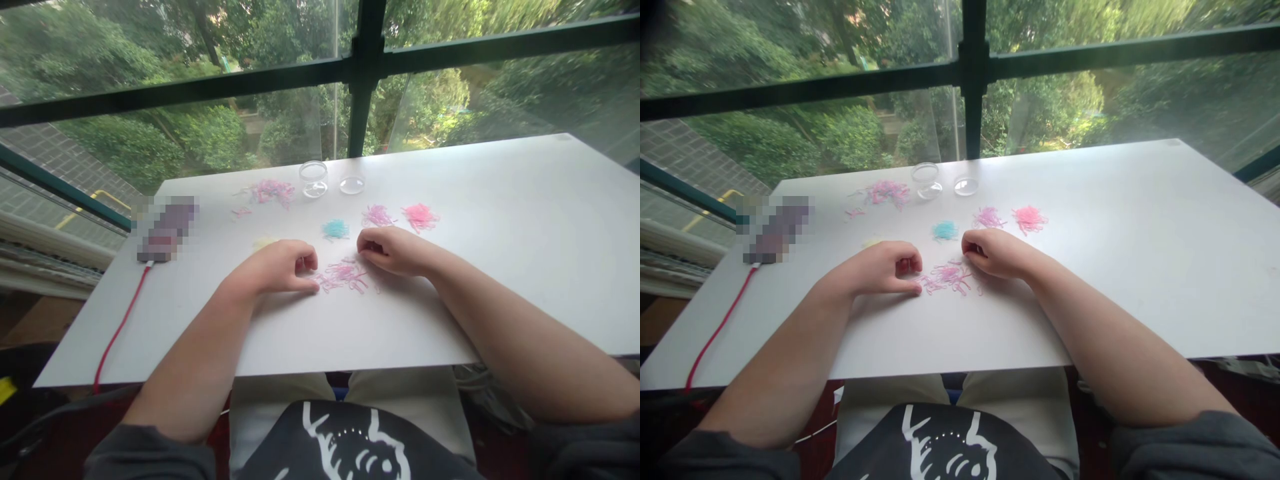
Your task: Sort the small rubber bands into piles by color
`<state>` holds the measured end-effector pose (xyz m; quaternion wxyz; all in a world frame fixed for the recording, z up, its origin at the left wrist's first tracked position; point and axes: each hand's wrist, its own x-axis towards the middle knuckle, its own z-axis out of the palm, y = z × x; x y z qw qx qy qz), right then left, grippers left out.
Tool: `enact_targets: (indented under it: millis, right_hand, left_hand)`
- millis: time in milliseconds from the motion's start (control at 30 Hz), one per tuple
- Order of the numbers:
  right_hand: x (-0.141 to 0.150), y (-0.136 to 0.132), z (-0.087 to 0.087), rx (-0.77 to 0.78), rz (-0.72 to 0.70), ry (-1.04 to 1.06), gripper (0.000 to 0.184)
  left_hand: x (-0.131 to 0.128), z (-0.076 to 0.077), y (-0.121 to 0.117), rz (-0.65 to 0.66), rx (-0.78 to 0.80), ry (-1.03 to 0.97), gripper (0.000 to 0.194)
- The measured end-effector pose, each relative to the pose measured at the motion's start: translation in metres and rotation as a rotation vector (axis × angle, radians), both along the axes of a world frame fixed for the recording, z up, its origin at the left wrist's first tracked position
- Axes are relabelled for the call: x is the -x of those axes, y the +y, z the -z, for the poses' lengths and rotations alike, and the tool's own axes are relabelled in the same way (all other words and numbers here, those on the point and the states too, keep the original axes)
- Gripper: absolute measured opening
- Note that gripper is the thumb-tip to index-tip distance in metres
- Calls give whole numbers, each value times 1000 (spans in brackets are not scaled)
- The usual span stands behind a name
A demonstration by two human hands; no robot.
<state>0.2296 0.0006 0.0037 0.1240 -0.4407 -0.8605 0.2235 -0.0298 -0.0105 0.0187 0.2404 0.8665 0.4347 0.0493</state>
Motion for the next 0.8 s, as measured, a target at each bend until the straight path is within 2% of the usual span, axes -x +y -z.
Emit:
enact_targets:
  millis: [300,800]
  right_hand:
    - [0,1,2,7,4,51,15]
    - [0,0,1,35,1,56,10]
  left_hand:
    - [1,1,0,-10,65,12,18]
    - [-2,4,3,-40,4,-5,22]
